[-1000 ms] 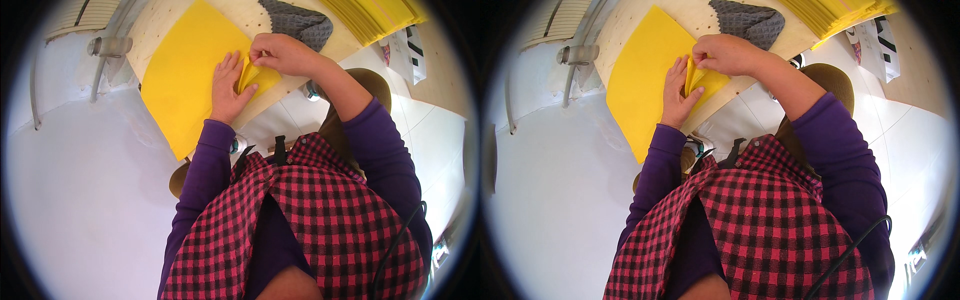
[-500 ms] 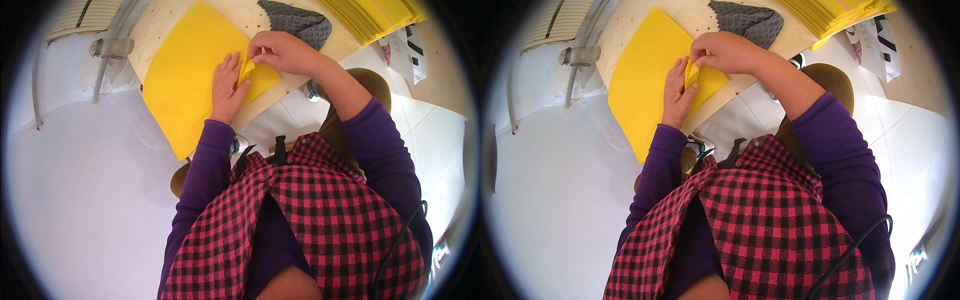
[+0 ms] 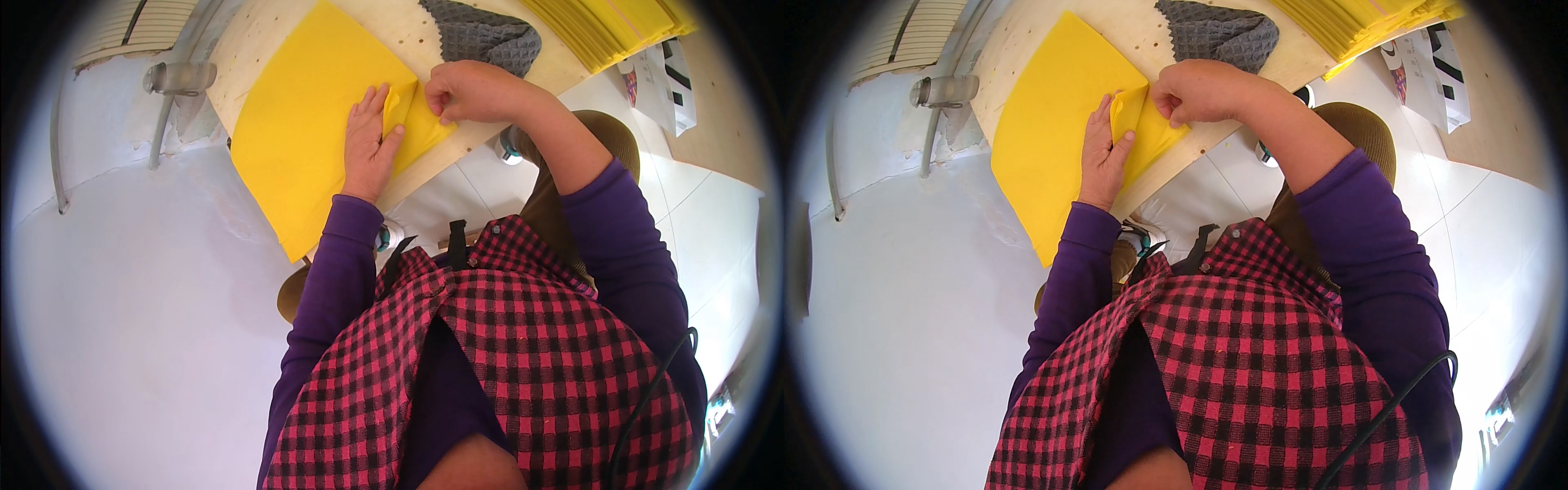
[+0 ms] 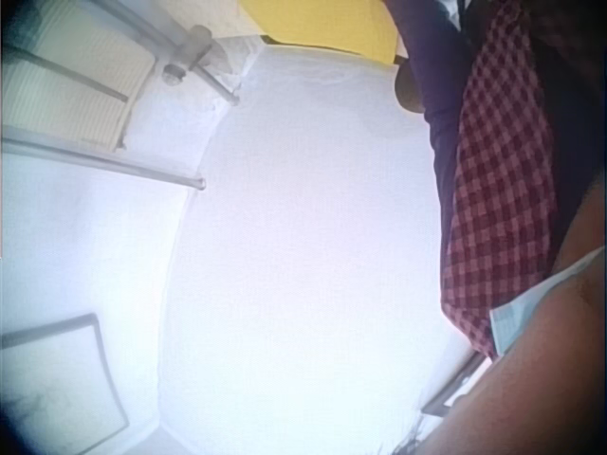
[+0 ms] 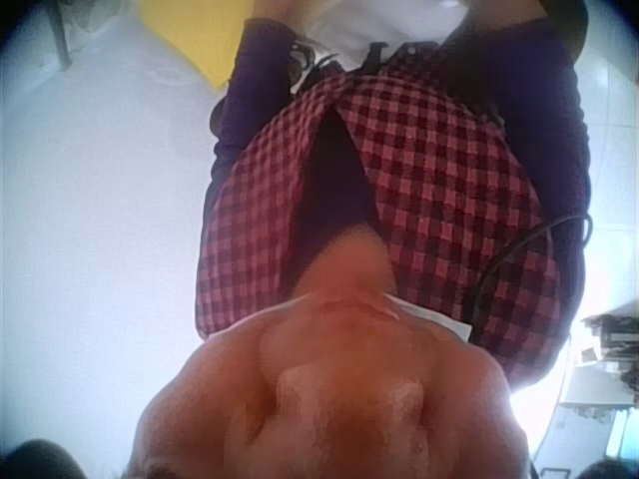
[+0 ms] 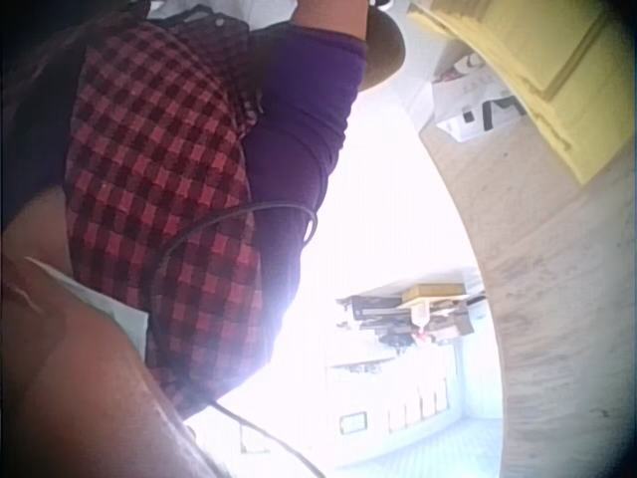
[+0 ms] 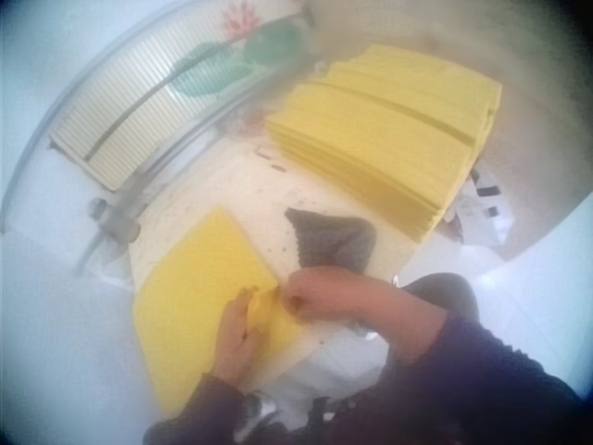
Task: The person folds large yellow sheets on a wooden table, pressing the creases and stacking the folded sheets to the right. The person repeats this process with multiple sheets, handling them one at a time.
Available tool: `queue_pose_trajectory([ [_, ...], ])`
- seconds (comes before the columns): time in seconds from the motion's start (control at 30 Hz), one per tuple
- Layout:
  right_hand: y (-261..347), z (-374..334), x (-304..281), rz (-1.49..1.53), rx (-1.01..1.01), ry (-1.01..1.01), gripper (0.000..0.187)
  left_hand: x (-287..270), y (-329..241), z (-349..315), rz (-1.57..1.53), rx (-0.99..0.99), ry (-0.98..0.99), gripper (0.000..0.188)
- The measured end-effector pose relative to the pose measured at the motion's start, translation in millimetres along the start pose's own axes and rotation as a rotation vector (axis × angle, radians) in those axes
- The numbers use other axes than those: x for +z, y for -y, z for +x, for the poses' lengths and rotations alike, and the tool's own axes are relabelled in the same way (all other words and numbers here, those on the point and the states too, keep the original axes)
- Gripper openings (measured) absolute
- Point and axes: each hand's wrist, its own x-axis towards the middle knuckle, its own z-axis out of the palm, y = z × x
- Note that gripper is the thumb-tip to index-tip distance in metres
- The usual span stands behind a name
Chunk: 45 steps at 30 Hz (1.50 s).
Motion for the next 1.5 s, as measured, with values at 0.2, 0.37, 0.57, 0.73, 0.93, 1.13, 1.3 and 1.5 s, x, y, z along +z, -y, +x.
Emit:
queue_pose_trajectory([
  [0.2,0,1,1,0.071,-0.022,-0.018,0.015,1,-1,-1,-0.010,-0.004,-0.010,0.052],
  [0.37,0,4,2,0.135,-0.091,-0.074,0.013,0,3,-1,-0.016,0.009,0.010,0.051],
  [0.57,1,6,3,0.115,-0.159,-0.132,0.014,1,7,-1,-0.030,0.008,0.020,0.049],
  [0.73,4,6,4,0.138,-0.154,-0.124,0.012,0,7,-1,-0.015,0.014,0.029,0.047],
  [0.93,8,7,4,0.301,-0.037,-0.038,0.009,-1,6,-2,-0.032,0.007,0.027,0.048],
  [1.13,8,8,8,0.423,0.046,-0.037,0.009,0,3,-2,-0.051,-0.017,0.006,0.051],
  [1.3,10,7,8,0.453,0.067,-0.030,0.008,0,2,-1,-0.054,-0.022,0.005,0.051],
  [1.5,10,6,5,0.485,0.042,-0.030,0.008,-1,2,-2,-0.059,-0.016,0.008,0.050],
])
